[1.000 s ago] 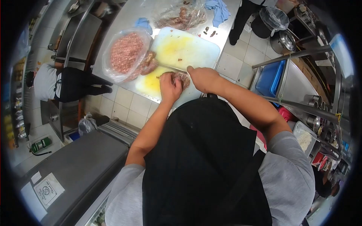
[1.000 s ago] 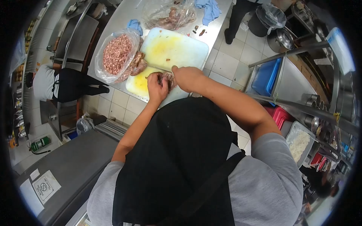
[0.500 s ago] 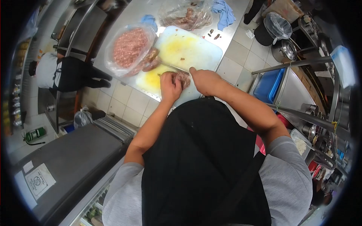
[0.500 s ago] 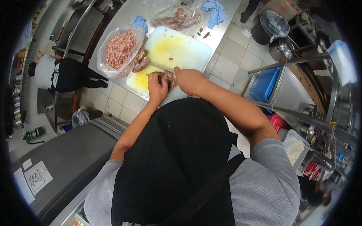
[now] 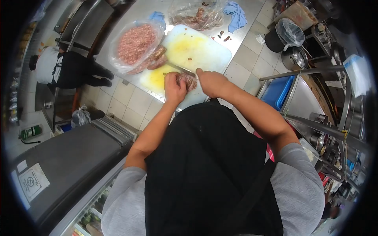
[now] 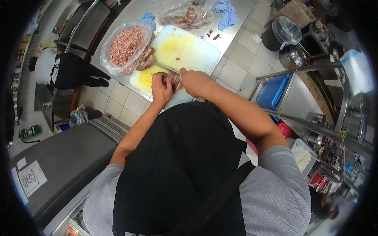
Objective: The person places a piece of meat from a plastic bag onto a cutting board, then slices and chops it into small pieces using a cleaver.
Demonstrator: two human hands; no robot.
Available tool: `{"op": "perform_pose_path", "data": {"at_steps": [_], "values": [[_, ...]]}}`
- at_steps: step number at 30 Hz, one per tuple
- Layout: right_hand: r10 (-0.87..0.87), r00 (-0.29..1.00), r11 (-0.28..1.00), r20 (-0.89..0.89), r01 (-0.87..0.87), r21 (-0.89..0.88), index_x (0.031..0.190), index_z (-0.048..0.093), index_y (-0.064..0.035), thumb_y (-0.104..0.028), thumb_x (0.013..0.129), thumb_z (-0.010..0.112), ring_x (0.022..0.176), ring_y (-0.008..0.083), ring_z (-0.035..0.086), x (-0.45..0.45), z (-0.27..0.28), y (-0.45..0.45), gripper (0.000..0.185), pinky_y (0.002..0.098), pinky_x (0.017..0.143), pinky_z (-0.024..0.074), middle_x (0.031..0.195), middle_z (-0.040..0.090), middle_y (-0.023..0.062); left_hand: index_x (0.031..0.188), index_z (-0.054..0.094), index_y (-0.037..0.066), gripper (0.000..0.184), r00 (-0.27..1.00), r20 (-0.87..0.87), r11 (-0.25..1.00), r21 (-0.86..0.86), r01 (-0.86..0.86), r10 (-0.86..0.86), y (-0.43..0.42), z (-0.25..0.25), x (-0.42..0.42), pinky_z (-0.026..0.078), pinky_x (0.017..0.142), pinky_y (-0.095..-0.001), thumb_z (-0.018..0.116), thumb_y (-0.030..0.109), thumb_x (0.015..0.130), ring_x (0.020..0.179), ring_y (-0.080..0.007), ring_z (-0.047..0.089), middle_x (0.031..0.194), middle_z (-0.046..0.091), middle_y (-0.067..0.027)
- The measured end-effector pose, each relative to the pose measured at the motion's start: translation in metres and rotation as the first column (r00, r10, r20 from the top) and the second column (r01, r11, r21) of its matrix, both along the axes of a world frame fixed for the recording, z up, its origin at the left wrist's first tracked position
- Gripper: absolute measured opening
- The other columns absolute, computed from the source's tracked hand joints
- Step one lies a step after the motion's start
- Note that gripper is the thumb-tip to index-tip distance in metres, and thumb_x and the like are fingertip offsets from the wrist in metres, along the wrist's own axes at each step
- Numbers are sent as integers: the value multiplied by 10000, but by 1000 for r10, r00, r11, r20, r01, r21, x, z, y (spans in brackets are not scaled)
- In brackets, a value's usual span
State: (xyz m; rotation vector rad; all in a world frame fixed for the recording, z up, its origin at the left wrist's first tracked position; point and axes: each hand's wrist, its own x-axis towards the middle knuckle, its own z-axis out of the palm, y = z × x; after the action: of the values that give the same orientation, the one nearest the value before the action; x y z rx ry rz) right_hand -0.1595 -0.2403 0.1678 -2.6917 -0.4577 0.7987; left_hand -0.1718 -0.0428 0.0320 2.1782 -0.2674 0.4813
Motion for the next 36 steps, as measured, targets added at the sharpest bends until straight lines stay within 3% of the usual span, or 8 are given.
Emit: {"op": "perform_pose_path", "data": {"at_steps": [4, 11, 13, 17, 20, 26, 30, 36], "values": [[22, 999, 999, -34, -23, -25, 1228, 500, 50, 7, 903, 567, 966, 486, 722, -23, 32, -20, 334, 555, 840, 573, 1004, 722, 311, 985, 633, 5, 122, 997, -69, 994, 101, 37, -30, 1, -11, 5, 480, 881, -519, 638, 67, 881, 989, -429, 583, 1009, 611, -223], [-37, 999, 997, 0, 37, 67, 1250, 523, 38, -28, 935, 581, 1013, 436, 747, 4, -42, 16, 327, 519, 872, 591, 1087, 738, 299, 997, 620, -14, 131, 994, -44, 989, 107, 100, -96, 7, -10, 2, 489, 851, -514, 651, 60, 893, 938, -440, 591, 982, 607, -233], [-27, 1000, 998, 14, 26, 52, 1249, 522, 37, -28, 934, 581, 1012, 439, 747, 4, -26, 13, 327, 520, 867, 591, 1083, 738, 300, 1002, 617, -13, 151, 999, -1, 999, -10, 44, -44, 3, -5, -4, 490, 845, -512, 663, 67, 883, 937, -438, 590, 972, 603, -232], [17, 999, 1000, 28, -18, 26, 1201, 494, 42, -8, 905, 576, 959, 491, 724, -15, 14, -9, 311, 567, 829, 569, 996, 722, 314, 1003, 617, 6, 162, 998, -41, 998, 45, 47, -45, 8, -12, -3, 483, 859, -518, 655, 69, 859, 965, -437, 578, 990, 601, -225], [54, 996, 995, -74, -60, -81, 1233, 522, 39, -38, 937, 584, 991, 453, 744, -27, 33, -16, 312, 535, 857, 587, 1063, 737, 298, 1001, 618, 10, 156, 998, -54, 996, 79, 33, -28, 5, -17, -2, 485, 857, -516, 646, 54, 854, 952, -438, 579, 988, 602, -227], [-37, 999, 998, 4, 37, 59, 1230, 523, 42, -41, 942, 580, 991, 447, 747, 1, -45, 21, 305, 532, 858, 589, 1058, 740, 297, 998, 621, -22, 153, 998, -15, 995, 75, 69, -68, 7, -12, -3, 501, 825, -496, 653, 40, 863, 906, -437, 597, 945, 608, -226], [12, 1000, 999, 26, -13, 39, 1222, 522, 47, -33, 942, 574, 985, 444, 749, -1, -11, 14, 296, 531, 847, 591, 1042, 742, 294, 1010, 625, -24, 157, 1000, -14, 998, -63, -14, 13, 4, -2, -6, 500, 836, -497, 655, 36, 868, 919, -432, 600, 943, 610, -224], [44, 997, 996, -63, -49, -70, 1191, 487, 54, 8, 900, 563, 965, 487, 724, -34, 35, -13, 304, 560, 833, 571, 1007, 723, 315, 955, 624, -15, 97, 1000, -17, 996, 89, 18, -17, 6, -13, -3, 496, 840, -501, 643, 18, 866, 922, -431, 597, 929, 614, -220]]}}
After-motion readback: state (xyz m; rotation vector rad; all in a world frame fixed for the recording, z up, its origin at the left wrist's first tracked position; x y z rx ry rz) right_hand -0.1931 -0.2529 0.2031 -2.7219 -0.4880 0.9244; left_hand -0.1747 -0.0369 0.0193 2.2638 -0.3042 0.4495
